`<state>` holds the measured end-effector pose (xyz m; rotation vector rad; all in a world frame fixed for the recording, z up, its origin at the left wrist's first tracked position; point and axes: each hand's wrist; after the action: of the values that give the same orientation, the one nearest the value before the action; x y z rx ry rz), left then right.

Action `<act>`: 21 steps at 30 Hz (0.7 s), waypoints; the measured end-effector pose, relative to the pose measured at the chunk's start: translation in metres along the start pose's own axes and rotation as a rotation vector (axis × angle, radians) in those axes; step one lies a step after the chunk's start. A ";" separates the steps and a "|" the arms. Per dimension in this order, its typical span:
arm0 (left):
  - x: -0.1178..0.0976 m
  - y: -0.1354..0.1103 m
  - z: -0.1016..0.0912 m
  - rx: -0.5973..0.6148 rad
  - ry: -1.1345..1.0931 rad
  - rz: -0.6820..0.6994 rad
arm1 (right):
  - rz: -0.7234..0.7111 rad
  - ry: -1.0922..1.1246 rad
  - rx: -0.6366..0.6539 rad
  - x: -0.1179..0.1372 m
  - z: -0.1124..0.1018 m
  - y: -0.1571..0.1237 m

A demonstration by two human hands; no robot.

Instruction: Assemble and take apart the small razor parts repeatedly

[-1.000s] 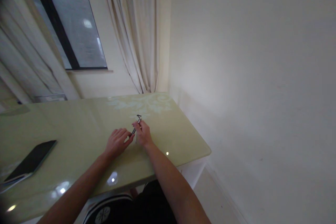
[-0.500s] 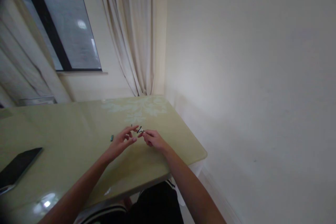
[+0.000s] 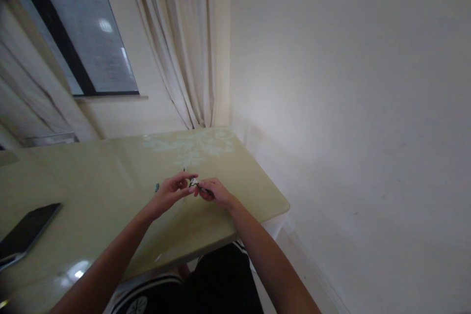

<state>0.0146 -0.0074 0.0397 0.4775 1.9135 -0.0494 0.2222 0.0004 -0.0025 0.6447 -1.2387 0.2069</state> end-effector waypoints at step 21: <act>0.007 -0.001 0.000 0.025 -0.003 -0.025 | 0.001 -0.117 -0.054 0.004 0.000 -0.002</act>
<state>0.0124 -0.0060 0.0334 0.4698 1.9178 -0.0905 0.2241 -0.0018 0.0005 0.6165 -1.3528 0.1377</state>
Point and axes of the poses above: each hand's wrist, its own y-axis towards the middle knuckle, its own z-axis out of the palm, x = y × z, and after that the axes turned 9 degrees about -z, right-handed
